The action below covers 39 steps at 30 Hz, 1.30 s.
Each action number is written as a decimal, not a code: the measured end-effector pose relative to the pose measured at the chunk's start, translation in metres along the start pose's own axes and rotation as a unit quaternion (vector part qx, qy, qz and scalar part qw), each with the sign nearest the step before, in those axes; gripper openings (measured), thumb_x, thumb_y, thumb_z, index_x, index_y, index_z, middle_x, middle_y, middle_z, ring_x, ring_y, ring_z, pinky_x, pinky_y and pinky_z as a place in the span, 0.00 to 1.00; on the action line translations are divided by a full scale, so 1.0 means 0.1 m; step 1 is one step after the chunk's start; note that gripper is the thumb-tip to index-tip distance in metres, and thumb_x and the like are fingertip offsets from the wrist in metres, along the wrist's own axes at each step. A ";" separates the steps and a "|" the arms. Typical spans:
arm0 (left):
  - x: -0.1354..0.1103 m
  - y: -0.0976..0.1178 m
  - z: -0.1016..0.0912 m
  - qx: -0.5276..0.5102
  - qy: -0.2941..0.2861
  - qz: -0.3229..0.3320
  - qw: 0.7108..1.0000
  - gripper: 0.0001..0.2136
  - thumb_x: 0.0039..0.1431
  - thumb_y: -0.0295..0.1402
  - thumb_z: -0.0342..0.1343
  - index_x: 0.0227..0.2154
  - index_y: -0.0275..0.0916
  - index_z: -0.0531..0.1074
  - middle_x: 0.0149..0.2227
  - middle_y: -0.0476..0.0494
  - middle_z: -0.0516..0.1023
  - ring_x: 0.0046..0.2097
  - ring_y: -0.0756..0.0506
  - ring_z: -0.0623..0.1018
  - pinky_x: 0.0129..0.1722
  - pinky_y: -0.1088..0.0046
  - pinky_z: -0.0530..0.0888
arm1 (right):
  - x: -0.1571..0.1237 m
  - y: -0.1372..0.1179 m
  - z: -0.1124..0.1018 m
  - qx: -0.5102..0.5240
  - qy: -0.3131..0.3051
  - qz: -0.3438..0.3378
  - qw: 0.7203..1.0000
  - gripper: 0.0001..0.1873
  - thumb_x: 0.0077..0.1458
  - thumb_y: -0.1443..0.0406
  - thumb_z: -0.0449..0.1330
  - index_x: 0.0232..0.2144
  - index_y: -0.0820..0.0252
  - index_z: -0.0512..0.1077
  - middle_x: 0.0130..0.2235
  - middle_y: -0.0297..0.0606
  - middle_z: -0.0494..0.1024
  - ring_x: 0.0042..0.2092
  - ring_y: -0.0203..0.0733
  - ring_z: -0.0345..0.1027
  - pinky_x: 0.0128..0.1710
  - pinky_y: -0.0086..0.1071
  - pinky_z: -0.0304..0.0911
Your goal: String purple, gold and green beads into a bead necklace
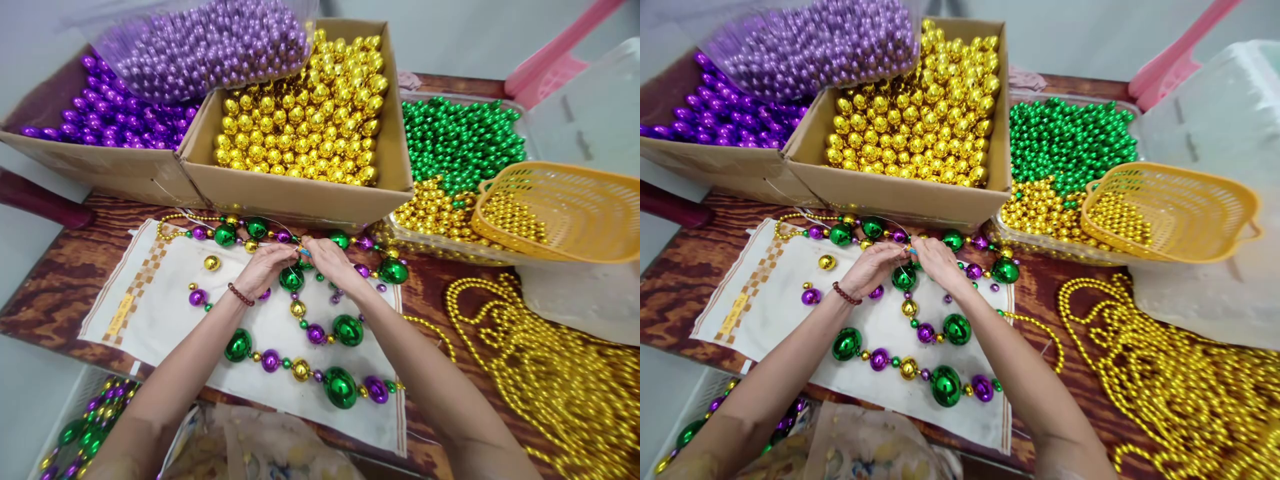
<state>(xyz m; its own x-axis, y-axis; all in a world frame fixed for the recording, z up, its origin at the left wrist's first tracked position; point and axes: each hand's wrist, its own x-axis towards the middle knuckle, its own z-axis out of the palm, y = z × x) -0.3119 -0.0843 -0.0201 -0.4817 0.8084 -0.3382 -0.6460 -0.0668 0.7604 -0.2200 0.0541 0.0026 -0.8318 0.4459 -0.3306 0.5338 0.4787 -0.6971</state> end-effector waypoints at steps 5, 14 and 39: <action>0.01 -0.02 -0.01 0.002 -0.004 0.006 1.000 0.06 0.46 0.31 0.69 0.25 0.34 0.79 0.31 0.45 0.80 0.37 0.49 0.78 0.48 0.68 0.72 | 0.00 0.02 0.02 -0.008 -0.001 -0.009 1.000 0.27 0.67 0.55 0.40 0.20 0.58 0.64 0.22 0.34 0.67 0.27 0.37 0.58 0.31 0.30 0.48; 0.01 -0.04 -0.03 -0.003 -0.003 0.003 1.000 0.07 0.46 0.31 0.70 0.25 0.34 0.80 0.31 0.45 0.80 0.36 0.49 0.78 0.48 0.69 0.73 | -0.03 0.00 0.01 0.010 -0.006 -0.007 1.000 0.28 0.67 0.54 0.39 0.22 0.59 0.67 0.24 0.36 0.71 0.29 0.38 0.63 0.32 0.28 0.52; 0.02 -0.04 -0.02 0.000 0.014 0.000 1.000 0.08 0.44 0.32 0.71 0.24 0.33 0.79 0.30 0.45 0.80 0.38 0.48 0.78 0.47 0.69 0.74 | 0.02 -0.01 0.01 -0.060 0.015 0.026 0.998 0.30 0.66 0.53 0.40 0.21 0.58 0.71 0.26 0.37 0.75 0.30 0.39 0.65 0.33 0.29 0.51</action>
<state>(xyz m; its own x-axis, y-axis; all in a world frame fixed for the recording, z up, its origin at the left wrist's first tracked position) -0.3115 -0.0831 -0.0251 -0.4981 0.7917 -0.3538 -0.6466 -0.0671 0.7599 -0.2226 0.0536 0.0015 -0.7988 0.4937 -0.3437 0.5916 0.5413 -0.5975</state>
